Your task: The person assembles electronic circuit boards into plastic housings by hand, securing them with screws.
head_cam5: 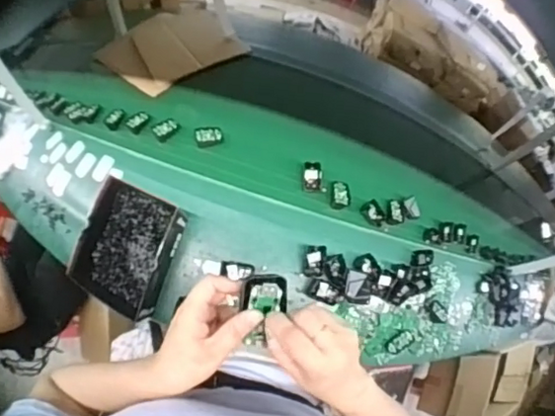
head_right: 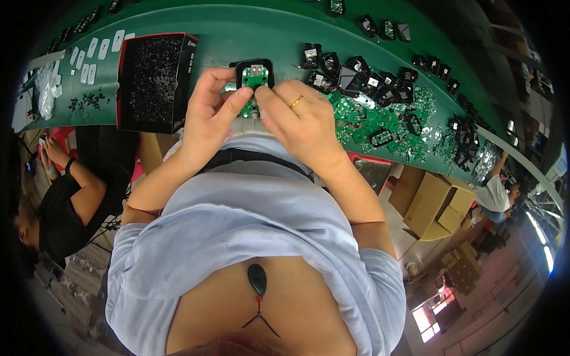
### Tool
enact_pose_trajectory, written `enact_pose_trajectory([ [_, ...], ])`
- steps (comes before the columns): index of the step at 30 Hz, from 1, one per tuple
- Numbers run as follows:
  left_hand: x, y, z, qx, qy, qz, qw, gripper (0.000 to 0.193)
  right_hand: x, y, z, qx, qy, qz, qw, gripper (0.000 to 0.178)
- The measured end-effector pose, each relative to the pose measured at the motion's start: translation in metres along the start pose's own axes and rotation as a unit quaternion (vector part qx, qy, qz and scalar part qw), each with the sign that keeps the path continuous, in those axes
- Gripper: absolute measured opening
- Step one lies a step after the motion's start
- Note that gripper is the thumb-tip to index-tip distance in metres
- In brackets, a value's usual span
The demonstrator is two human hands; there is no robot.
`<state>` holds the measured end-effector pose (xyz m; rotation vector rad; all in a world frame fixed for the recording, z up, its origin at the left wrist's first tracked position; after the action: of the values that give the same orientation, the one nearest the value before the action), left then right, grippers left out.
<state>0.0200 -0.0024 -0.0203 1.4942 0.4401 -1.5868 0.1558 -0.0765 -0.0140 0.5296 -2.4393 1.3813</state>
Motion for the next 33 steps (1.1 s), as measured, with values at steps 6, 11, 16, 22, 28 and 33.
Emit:
enact_pose_trajectory([
  [6,0.002,0.001,-0.013,0.005,-0.014,0.008,1.0,0.028,-0.009,0.009,-0.003,0.031,0.036,0.003,0.999,0.035],
  [11,0.008,-0.004,-0.028,-0.025,-0.022,-0.02,0.999,0.023,-0.022,0.016,-0.01,0.047,0.024,-0.001,0.999,0.033],
  [16,0.045,-0.037,-0.094,-0.069,0.019,-0.113,0.991,0.018,-0.077,0.058,-0.01,-0.026,0.322,-0.165,0.932,0.035],
  [22,0.108,-0.082,-0.244,-0.15,0.096,-0.359,0.916,0.038,-0.173,0.124,-0.077,-0.017,0.263,0.211,0.941,0.056],
  [28,0.074,-0.06,-0.291,-0.138,0.041,-0.511,0.848,0.04,-0.211,0.141,-0.107,0.135,0.205,0.187,0.951,0.083],
  [33,0.084,-0.05,-0.212,0.014,0.157,-0.281,0.947,0.049,-0.132,0.095,-0.077,0.175,0.05,0.216,0.959,0.069],
])
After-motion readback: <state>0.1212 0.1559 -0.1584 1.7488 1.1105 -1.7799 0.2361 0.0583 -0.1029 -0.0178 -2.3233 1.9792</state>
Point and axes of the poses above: each hand's wrist, its own z-axis away from the middle knuckle, its own y-axis out of the palm, x = y × z, the point moved 1 cm from there along -z, towards the middle knuckle, and after that the axes turned 9 degrees about z, right-handed, at the moved point
